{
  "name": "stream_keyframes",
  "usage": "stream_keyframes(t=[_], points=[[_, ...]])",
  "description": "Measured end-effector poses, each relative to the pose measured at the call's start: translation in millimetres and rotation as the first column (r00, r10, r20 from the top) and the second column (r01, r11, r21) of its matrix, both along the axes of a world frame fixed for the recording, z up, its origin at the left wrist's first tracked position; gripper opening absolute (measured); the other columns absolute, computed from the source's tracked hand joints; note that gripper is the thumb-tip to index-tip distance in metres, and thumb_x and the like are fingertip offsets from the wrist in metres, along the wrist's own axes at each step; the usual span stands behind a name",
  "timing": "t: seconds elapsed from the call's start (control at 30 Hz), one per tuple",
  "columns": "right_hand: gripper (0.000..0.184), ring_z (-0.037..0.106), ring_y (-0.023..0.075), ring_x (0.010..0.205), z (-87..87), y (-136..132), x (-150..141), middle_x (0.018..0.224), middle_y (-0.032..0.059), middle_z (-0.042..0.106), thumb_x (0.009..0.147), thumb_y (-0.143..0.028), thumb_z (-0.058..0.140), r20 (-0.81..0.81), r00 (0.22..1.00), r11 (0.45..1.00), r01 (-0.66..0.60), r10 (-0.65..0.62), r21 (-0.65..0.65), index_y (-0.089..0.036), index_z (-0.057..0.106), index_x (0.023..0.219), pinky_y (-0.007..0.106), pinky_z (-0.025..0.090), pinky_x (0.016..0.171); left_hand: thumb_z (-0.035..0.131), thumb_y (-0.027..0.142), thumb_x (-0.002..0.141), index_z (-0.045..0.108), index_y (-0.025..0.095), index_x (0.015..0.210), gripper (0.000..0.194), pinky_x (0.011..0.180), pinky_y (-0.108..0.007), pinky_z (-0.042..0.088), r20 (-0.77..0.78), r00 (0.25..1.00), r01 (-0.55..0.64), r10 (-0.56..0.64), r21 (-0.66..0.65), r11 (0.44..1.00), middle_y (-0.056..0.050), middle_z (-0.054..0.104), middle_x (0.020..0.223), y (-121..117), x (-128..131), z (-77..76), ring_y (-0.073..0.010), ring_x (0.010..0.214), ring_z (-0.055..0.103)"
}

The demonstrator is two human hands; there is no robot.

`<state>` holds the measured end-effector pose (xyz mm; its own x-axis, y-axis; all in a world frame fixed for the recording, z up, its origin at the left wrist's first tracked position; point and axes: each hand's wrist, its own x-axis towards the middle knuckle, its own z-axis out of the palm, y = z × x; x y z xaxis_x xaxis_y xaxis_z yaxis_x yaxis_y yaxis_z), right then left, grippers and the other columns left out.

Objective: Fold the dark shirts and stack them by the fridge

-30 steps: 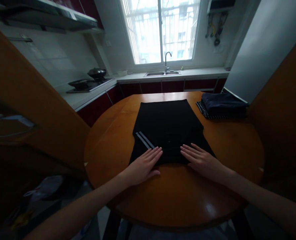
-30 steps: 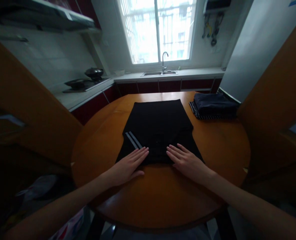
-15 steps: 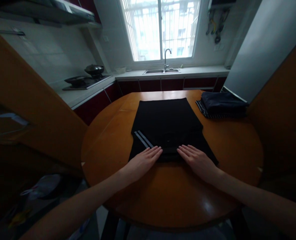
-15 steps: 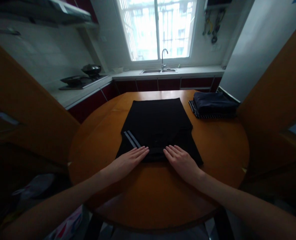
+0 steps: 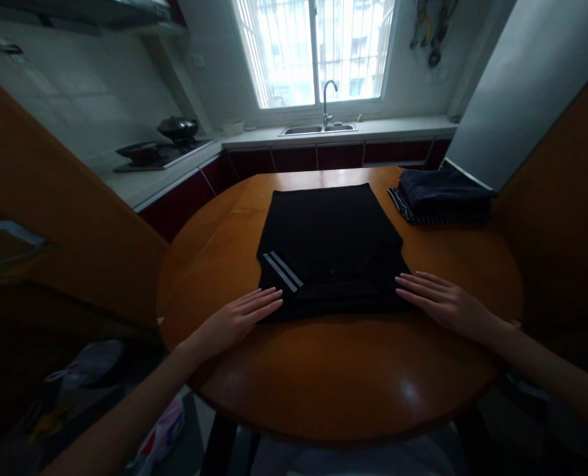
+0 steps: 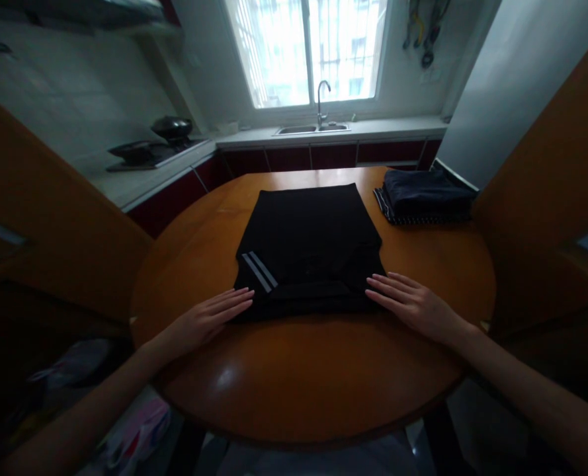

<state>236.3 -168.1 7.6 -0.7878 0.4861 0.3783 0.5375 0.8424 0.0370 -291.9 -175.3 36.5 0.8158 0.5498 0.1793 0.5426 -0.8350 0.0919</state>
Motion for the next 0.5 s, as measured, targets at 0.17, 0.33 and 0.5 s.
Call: stream_keyframes(t=[0.17, 0.33, 0.5], points=[[0.060, 0.048, 0.0199, 0.140, 0.5, 9.7, 0.9, 0.152, 0.0027, 0.051, 0.100, -0.009, 0.045, -0.033, 0.994, 0.995, -0.101, 0.100, -0.007, -0.033, 0.039, 0.155, 0.042, 0.041, 0.117, 0.038, 0.018, 0.106, 0.040, 0.032, 0.155, 0.051, 0.120, -0.044, 0.038, 0.039, 0.992, 0.126, -0.124, -0.046, 0.991, -0.002, 0.046, 0.156, 13.0, 3.1, -0.8, -0.0225, 0.146, 0.041], [0.054, 0.056, 0.0203, 0.133, -1.8, 9.8, 3.2, 0.147, 0.0041, 0.056, 0.100, -0.011, 0.048, -0.061, 0.990, 0.992, -0.128, 0.127, -0.002, -0.032, 0.048, 0.150, 0.041, 0.047, 0.112, 0.038, 0.019, 0.107, 0.050, 0.027, 0.149, 0.045, 0.118, -0.041, 0.043, 0.111, 0.976, 0.192, -0.185, -0.052, 0.980, -0.005, 0.054, 0.150, 14.3, 0.4, -4.8, -0.0212, 0.141, 0.048], [0.050, 0.061, 0.0217, 0.128, -4.2, 7.5, 6.2, 0.147, 0.0058, 0.057, 0.098, -0.013, 0.050, -0.095, 0.989, 0.992, -0.116, 0.111, -0.052, -0.030, 0.054, 0.145, 0.040, 0.053, 0.105, 0.042, 0.021, 0.106, 0.060, 0.023, 0.139, 0.038, 0.112, -0.039, 0.050, 0.250, 0.953, 0.205, -0.173, -0.110, 0.972, -0.008, 0.061, 0.142, 8.3, 2.3, -5.0, -0.0214, 0.134, 0.056]])
